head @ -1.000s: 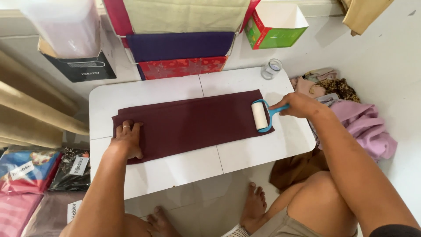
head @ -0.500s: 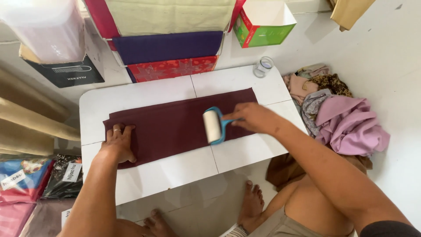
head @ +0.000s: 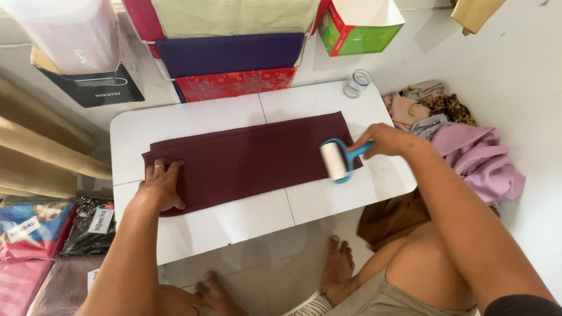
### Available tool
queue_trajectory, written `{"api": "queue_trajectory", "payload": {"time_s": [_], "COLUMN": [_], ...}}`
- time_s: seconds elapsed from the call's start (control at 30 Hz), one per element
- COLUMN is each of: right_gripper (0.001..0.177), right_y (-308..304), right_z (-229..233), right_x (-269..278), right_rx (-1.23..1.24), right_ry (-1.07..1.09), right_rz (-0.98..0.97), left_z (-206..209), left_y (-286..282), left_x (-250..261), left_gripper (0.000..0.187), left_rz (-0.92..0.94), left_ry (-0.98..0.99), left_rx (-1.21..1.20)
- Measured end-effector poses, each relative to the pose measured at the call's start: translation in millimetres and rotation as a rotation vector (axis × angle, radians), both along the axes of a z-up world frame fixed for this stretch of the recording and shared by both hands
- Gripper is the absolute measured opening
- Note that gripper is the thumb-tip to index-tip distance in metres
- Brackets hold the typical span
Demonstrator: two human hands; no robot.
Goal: Lint rolling a maroon hijab to remove debris and then folding it neatly on a white surface.
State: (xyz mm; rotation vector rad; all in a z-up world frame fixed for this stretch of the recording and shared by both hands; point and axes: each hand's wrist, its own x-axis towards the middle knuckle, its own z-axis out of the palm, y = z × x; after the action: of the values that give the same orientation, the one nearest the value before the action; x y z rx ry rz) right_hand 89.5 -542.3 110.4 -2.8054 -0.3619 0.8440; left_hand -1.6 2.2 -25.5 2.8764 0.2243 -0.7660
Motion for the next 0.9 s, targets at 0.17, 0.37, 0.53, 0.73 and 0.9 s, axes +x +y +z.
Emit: {"api": "queue_trajectory", "payload": {"time_s": [0.17,0.37,0.53,0.73,0.9], "right_gripper": [0.044,0.043,0.039,0.038,0.035], "right_y": [-60,-14,88,202,291], "right_z": [-18,-9,16,11,-16], "right_x": [16,2,-31,-56,-59], "right_rx": [-0.086,-0.074,-0.041,-0.078,-0.076], "right_ry": [-0.017,-0.013,-0.043,-0.151,-0.29], "right_rz": [-0.13,-0.094,0.12,0.515,0.736], "left_z": [7,55,61,69,55], "left_y": [9,14,32,48,60], "left_x": [-2,-14,-20,-25,-26], "left_gripper": [0.117,0.071,0.06,0.051,0.05], "left_rz": [0.022,0.141,0.168,0.18,0.177], "left_ry": [-0.033,-0.016,-0.006,-0.153,-0.223], "left_rx": [-0.018,-0.181,-0.267,-0.303,-0.271]}}
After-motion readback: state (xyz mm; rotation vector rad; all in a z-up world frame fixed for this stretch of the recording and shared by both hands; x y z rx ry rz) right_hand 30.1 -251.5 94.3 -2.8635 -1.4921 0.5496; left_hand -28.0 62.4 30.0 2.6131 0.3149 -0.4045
